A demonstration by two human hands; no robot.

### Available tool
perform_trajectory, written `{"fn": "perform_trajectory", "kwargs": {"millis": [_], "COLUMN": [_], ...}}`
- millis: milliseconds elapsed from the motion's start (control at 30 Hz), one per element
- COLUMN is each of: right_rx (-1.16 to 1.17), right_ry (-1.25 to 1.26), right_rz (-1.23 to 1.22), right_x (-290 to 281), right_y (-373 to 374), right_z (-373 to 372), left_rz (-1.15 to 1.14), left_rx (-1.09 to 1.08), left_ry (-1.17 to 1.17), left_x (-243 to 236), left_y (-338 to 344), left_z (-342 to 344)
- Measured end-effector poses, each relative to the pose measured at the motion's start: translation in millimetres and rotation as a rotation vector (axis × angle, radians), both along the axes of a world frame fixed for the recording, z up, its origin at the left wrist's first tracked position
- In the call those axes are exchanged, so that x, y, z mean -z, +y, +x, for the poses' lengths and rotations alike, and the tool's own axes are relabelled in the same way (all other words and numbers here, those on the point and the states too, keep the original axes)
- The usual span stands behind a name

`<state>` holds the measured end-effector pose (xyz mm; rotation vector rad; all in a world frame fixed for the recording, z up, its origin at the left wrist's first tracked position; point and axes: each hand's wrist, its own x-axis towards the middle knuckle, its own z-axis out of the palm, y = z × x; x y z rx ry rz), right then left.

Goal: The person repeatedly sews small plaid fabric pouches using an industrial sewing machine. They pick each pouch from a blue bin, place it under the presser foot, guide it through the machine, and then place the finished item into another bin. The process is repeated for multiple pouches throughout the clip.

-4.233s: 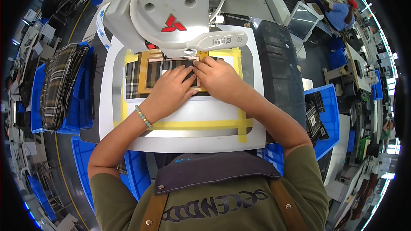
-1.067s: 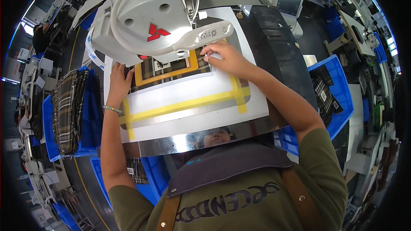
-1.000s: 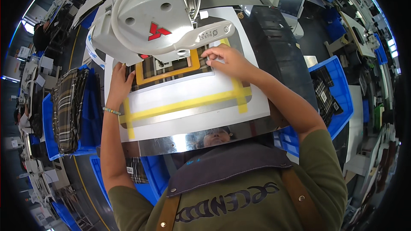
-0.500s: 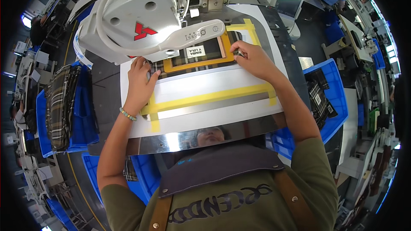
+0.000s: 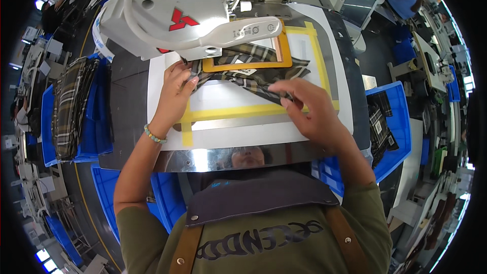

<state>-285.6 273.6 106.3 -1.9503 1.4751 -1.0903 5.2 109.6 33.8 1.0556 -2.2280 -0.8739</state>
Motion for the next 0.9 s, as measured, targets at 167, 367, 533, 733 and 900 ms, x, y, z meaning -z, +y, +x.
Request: {"fn": "perform_trajectory", "kwargs": {"millis": [167, 367, 533, 733, 900], "right_rx": [-0.503, -1.002, -0.763, -0.525, -0.520], "right_ry": [0.081, 0.011, 0.082, 0.082, 0.128], "right_rz": [-0.242, -0.213, 0.028, 0.097, 0.150], "right_x": [-19.6, -32.9, -31.2, -21.0, -14.4], "right_y": [8.1, 15.4, 2.9, -8.7, -16.9], "right_z": [9.3, 45.4, 37.0, 28.2, 26.5], "left_rz": [0.283, 0.593, 0.410, 0.305, 0.488], "left_rx": [-0.201, -0.169, -0.689, -1.411, -1.654], "left_ry": [0.332, 1.068, 1.077, 1.212, 0.946], "left_x": [-5.4, -43.4, -10.8, 125.6, 221.4], "left_y": [21.6, 50.5, 112.8, 195.1, 243.7], "left_z": [19.2, 171.5, 287.9, 438.4, 433.9]}}
